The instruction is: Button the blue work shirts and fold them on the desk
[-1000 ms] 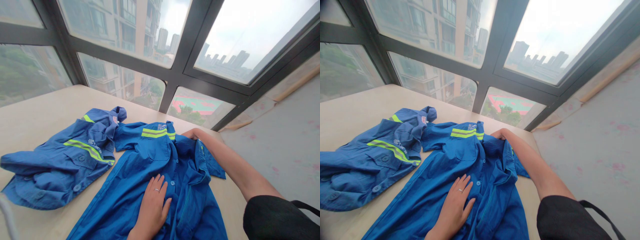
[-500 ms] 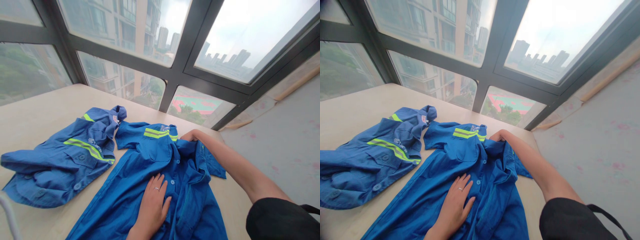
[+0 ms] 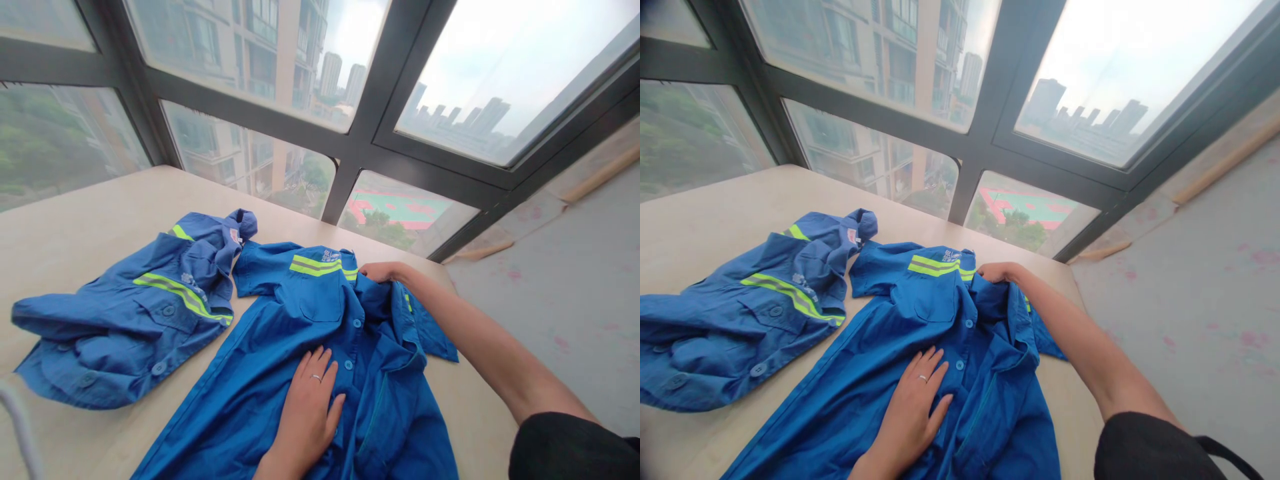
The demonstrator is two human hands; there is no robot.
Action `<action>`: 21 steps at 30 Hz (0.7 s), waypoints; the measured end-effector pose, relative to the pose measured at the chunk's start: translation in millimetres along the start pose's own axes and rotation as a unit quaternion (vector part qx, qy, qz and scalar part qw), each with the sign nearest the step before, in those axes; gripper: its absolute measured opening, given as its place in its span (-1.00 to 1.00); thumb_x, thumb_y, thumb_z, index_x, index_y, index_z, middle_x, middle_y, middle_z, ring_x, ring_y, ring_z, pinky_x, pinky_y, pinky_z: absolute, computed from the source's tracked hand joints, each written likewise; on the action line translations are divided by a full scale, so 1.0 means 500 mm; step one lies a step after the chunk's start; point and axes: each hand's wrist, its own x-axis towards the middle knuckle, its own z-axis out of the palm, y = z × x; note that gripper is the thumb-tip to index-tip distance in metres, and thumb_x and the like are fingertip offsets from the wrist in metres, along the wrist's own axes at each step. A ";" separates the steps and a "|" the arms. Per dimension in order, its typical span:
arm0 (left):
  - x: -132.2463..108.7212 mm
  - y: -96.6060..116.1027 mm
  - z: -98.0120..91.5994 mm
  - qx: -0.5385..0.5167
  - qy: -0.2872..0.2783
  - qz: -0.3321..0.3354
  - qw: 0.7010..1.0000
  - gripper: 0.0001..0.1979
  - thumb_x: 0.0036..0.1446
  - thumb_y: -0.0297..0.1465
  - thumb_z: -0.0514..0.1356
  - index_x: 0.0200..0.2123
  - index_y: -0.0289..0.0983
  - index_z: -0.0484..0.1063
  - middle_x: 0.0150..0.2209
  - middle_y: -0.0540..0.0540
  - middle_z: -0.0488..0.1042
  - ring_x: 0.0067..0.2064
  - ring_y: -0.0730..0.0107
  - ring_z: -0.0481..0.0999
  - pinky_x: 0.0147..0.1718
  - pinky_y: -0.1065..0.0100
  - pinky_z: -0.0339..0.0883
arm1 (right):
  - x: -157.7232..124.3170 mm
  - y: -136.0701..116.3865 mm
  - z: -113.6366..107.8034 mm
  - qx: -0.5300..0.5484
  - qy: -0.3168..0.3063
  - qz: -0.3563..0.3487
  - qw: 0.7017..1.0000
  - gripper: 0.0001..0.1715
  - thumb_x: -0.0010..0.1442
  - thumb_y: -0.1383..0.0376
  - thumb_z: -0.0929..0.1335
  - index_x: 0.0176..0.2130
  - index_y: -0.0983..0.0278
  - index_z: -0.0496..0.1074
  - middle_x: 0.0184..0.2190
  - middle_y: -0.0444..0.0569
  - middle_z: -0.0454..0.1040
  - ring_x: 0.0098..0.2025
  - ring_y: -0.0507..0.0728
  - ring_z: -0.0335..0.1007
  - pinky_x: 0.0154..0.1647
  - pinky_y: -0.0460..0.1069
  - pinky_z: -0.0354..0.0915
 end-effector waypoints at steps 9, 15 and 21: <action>0.001 0.005 0.003 0.021 0.003 -0.007 1.000 -0.56 0.23 -0.32 0.15 0.16 -0.26 0.37 0.24 -0.23 0.35 0.25 0.03 0.34 0.16 -0.05 0.35 | 0.052 0.055 -0.097 -0.121 0.467 -0.016 0.876 -0.36 0.28 0.31 0.19 0.28 0.51 0.06 0.25 0.35 0.17 0.29 0.35 0.10 0.25 0.13 0.13; 0.001 0.007 0.006 0.027 -0.001 -0.008 1.000 -0.55 0.26 -0.27 0.13 0.19 -0.24 0.36 0.25 -0.22 0.34 0.27 0.03 0.31 0.16 -0.05 0.34 | 0.078 0.047 -0.007 -0.184 0.398 -0.086 0.895 -0.34 0.25 0.33 0.23 0.30 0.43 0.10 0.34 0.26 0.07 0.37 0.30 -0.03 0.34 0.09 0.02; 0.001 0.005 0.007 0.029 -0.008 -0.008 1.000 -0.55 0.26 -0.28 0.12 0.19 -0.25 0.35 0.25 -0.22 0.34 0.28 0.04 0.30 0.18 -0.05 0.31 | 0.114 0.065 0.091 -0.192 0.327 -0.069 0.923 -0.39 0.34 0.31 0.13 0.31 0.46 0.12 0.34 0.29 0.11 0.39 0.29 -0.04 0.37 0.13 -0.03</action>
